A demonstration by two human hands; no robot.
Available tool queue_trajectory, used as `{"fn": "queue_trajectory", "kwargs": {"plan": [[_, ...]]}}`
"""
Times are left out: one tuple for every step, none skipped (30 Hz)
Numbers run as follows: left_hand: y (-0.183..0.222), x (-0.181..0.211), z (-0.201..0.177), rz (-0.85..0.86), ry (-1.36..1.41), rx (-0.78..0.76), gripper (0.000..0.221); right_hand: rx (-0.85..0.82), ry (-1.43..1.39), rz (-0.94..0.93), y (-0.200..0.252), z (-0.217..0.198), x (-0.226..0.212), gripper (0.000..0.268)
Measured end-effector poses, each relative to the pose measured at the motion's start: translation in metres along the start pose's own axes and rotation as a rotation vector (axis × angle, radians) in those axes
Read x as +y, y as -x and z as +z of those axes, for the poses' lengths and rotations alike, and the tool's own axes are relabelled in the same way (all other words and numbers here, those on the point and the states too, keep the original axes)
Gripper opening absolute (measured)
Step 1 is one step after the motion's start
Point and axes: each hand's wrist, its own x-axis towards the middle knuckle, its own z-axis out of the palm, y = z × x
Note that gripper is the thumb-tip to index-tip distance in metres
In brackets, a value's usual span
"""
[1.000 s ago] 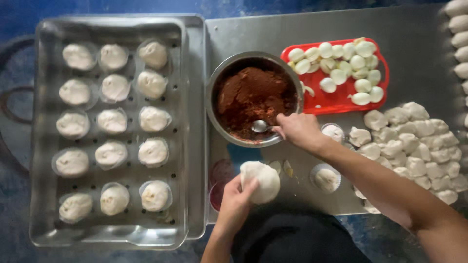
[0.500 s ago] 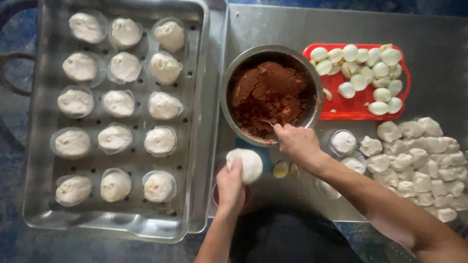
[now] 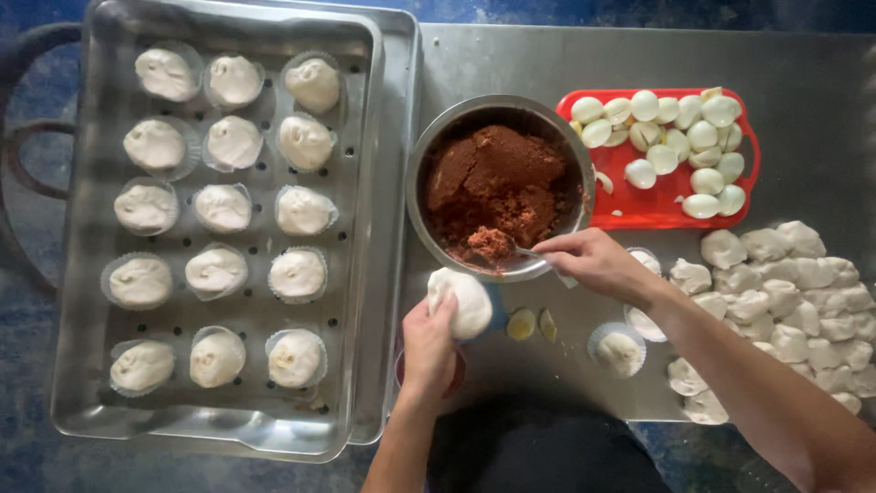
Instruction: The person flattens portions of dough by hand, fills them with meat mixture using a spoon and a slice of egg, then pleats the dough into buns and places them into paper liners on a tray.
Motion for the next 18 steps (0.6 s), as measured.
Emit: {"fn": "queue_trajectory", "kwargs": {"plan": [[0.000,0.005,0.007,-0.001,0.002,-0.034,0.033,0.017,-0.049,-0.063,0.005,0.001,0.001,0.031],[-0.003,0.008,0.017,-0.065,0.084,-0.064,0.036,0.035,-0.097,-0.125,0.011,0.005,0.001,0.031],[-0.014,0.013,0.029,-0.123,0.166,-0.095,0.040,0.128,0.048,-0.265,0.016,0.013,-0.001,0.032],[-0.022,0.017,0.039,-0.182,0.246,-0.127,0.043,0.225,0.192,-0.404,0.022,0.022,-0.005,0.035],[-0.030,0.022,0.049,-0.170,0.314,-0.203,0.043,0.332,0.340,-0.542,0.028,0.031,-0.009,0.037],[-0.039,0.026,0.057,-0.159,0.381,-0.280,0.044,0.383,0.413,-0.578,0.034,0.040,-0.013,0.040],[-0.045,0.029,0.065,-0.154,0.446,-0.365,0.045,0.441,0.489,-0.610,0.041,0.046,-0.017,0.043],[-0.053,0.033,0.073,-0.125,0.408,-0.363,0.045,0.501,0.566,-0.639,0.046,0.047,-0.020,0.047],[-0.056,0.036,0.074,-0.093,0.375,-0.351,0.045,0.494,0.531,-0.514,0.052,0.046,-0.022,0.046],[-0.058,0.040,0.074,-0.062,0.343,-0.339,0.046,0.486,0.494,-0.390,0.055,0.041,-0.022,0.044],[-0.055,0.041,0.067,-0.055,0.328,-0.306,0.045,0.461,0.445,-0.251,0.061,0.040,-0.018,0.043],[-0.052,0.042,0.060,-0.048,0.312,-0.273,0.045,0.507,0.467,-0.297,0.065,0.038,-0.013,0.040],[-0.045,0.041,0.049,-0.053,0.295,-0.235,0.045,0.550,0.485,-0.329,0.071,0.037,-0.007,0.038],[-0.036,0.041,0.039,-0.041,0.259,-0.214,0.044,0.593,0.505,-0.361,0.074,0.037,-0.001,0.036],[-0.033,0.043,0.034,-0.020,0.225,-0.209,0.043,0.571,0.521,-0.360,0.067,0.033,0.002,0.034],[-0.029,0.045,0.030,0.001,0.191,-0.205,0.042,0.549,0.538,-0.359,0.059,0.031,0.004,0.032],[-0.024,0.045,0.026,-0.024,0.154,-0.180,0.041,0.530,0.556,-0.359,0.051,0.031,0.005,0.030],[-0.016,0.042,0.021,-0.048,0.117,-0.156,0.040,0.489,0.595,-0.295,0.043,0.033,0.004,0.030]]}}
